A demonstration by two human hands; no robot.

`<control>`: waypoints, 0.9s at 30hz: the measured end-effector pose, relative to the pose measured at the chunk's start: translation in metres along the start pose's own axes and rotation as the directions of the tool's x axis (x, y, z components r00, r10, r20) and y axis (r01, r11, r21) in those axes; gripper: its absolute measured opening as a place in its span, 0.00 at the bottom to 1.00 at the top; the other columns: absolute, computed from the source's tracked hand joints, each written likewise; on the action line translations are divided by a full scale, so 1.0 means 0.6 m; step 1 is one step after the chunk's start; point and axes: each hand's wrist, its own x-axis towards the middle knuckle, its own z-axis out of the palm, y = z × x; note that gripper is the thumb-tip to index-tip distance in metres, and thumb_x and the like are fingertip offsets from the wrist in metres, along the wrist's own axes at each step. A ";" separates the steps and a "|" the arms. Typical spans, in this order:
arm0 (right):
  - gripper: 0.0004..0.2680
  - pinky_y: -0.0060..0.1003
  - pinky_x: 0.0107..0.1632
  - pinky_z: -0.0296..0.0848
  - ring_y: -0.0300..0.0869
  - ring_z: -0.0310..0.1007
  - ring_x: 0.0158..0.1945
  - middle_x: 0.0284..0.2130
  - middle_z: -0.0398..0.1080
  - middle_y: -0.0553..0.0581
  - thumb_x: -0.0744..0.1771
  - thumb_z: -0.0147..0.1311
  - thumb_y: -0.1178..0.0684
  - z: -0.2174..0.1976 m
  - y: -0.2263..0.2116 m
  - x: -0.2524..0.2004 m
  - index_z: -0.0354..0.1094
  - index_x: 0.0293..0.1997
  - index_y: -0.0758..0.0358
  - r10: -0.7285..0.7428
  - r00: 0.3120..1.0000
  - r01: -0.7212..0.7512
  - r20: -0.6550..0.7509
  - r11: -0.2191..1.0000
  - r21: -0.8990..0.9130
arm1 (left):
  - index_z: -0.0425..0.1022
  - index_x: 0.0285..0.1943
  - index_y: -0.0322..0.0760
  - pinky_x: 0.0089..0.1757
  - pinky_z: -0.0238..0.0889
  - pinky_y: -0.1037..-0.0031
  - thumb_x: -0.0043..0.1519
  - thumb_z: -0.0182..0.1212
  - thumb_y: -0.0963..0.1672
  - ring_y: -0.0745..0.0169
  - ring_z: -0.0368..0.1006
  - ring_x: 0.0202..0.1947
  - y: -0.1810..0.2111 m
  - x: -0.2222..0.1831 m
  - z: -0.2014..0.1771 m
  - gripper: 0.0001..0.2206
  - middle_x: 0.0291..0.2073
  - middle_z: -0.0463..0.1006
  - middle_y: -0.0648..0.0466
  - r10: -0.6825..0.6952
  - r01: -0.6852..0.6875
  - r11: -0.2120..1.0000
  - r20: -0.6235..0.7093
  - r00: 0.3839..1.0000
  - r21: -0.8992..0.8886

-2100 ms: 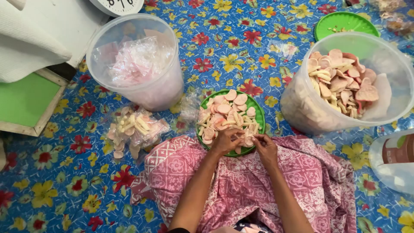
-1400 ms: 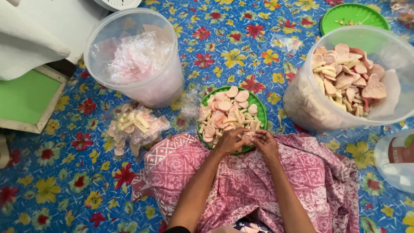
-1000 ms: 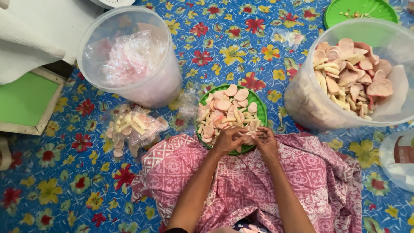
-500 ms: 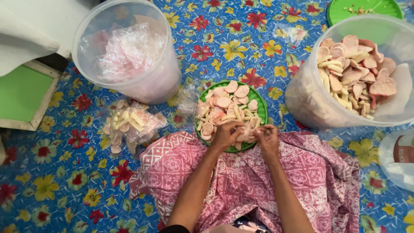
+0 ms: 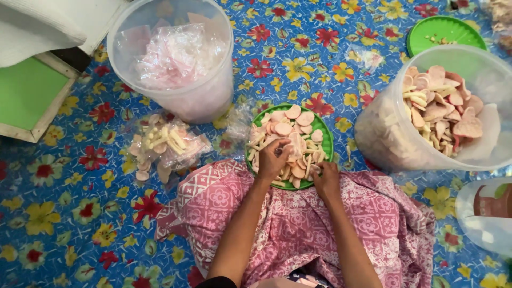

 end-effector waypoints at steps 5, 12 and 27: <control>0.10 0.35 0.37 0.70 0.46 0.71 0.36 0.32 0.68 0.58 0.60 0.61 0.53 -0.035 -0.044 -0.003 0.68 0.40 0.59 0.189 0.981 -0.165 -0.047 0.935 0.313 | 0.78 0.41 0.45 0.39 0.68 0.71 0.52 0.63 0.43 0.58 0.75 0.37 -0.017 -0.008 0.011 0.09 0.33 0.79 0.53 0.163 -0.176 0.978 0.113 0.980 0.114; 0.10 0.20 0.24 0.64 0.31 0.66 0.26 0.26 0.66 0.50 0.60 0.63 0.53 -0.061 -0.092 -0.025 0.66 0.37 0.63 0.352 0.935 -0.223 -0.037 0.667 0.711 | 0.77 0.45 0.44 0.35 0.70 0.67 0.53 0.62 0.42 0.49 0.75 0.36 0.024 -0.031 0.011 0.11 0.34 0.78 0.47 0.094 -0.129 0.987 0.304 0.948 0.098; 0.07 0.26 0.30 0.73 0.37 0.72 0.27 0.26 0.70 0.58 0.63 0.58 0.57 -0.043 -0.065 -0.030 0.69 0.40 0.68 0.261 0.965 -0.187 0.027 0.615 0.766 | 0.76 0.46 0.45 0.31 0.68 0.75 0.49 0.65 0.39 0.64 0.73 0.26 -0.038 -0.040 0.036 0.16 0.35 0.78 0.49 0.111 -0.165 0.981 0.403 0.909 0.101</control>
